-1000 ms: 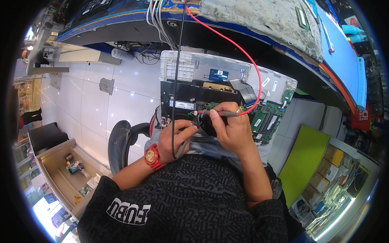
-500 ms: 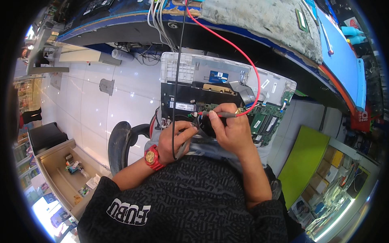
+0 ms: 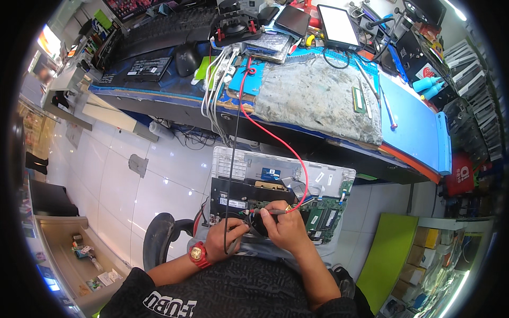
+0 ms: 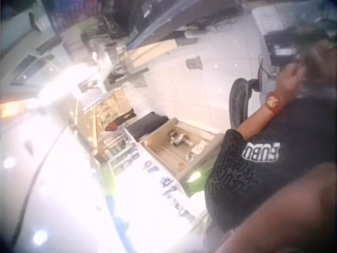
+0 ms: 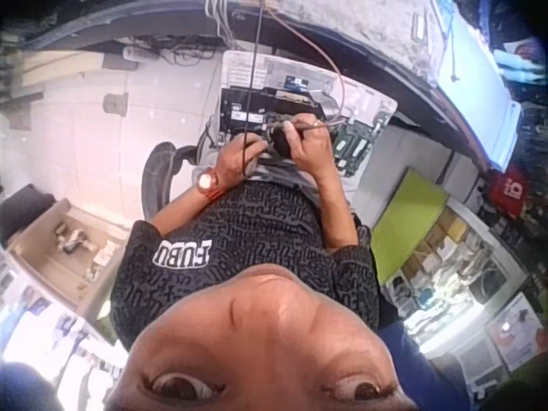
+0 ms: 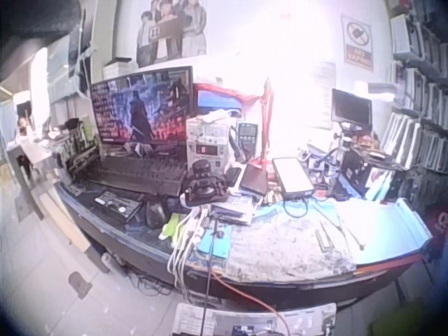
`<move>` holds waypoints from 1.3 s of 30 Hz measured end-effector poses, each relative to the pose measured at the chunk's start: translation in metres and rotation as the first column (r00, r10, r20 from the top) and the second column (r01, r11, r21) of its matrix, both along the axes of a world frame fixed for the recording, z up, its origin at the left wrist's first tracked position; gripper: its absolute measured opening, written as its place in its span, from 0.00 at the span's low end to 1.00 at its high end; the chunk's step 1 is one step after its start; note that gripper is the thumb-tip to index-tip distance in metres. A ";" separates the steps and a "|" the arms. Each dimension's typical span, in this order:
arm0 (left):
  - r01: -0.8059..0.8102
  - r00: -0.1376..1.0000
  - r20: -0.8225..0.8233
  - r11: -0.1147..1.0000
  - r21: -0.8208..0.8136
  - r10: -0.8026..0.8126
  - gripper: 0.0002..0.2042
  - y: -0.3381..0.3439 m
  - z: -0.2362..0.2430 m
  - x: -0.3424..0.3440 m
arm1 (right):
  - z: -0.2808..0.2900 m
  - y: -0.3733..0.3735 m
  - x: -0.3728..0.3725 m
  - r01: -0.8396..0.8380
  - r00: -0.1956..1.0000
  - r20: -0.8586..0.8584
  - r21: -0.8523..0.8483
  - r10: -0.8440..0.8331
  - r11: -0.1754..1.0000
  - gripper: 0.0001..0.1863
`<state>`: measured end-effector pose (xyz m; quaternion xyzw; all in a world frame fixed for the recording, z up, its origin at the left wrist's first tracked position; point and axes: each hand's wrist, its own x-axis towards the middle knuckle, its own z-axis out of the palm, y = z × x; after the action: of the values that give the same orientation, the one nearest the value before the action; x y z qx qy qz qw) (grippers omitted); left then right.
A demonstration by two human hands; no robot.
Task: The person uses a multimeter to test components on an open laptop motherboard, touching the probes to various circuit points while holding a black cable.
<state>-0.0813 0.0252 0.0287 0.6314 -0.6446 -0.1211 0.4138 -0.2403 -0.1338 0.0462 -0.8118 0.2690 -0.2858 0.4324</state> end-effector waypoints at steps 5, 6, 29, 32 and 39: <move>0.000 1.000 0.002 1.000 -0.005 0.000 0.16 0.000 -0.001 0.000 | 0.002 0.000 0.001 -0.005 1.000 0.006 -0.011 0.005 1.000 0.06; 0.002 1.000 0.000 1.000 0.001 -0.002 0.16 0.000 -0.001 -0.001 | 0.003 0.000 0.001 -0.004 1.000 0.007 -0.004 0.004 1.000 0.06; -0.003 1.000 -0.021 1.000 -0.026 0.002 0.16 0.001 -0.005 0.000 | -0.009 0.003 -0.002 0.012 1.000 -0.023 0.002 -0.012 1.000 0.06; -0.013 1.000 -0.015 0.999 -0.032 0.012 0.16 0.002 -0.010 -0.002 | -0.009 0.003 -0.002 0.015 1.000 -0.006 0.012 -0.015 1.000 0.05; -0.001 1.000 -0.016 1.000 -0.019 0.001 0.17 0.002 -0.011 0.000 | -0.011 0.002 -0.002 0.017 1.000 0.001 0.022 -0.017 1.000 0.06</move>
<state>-0.0811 0.0268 0.0173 0.6268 -0.6421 -0.1198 0.4248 -0.2422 -0.1315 0.0356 -0.8044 0.2789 -0.2868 0.4392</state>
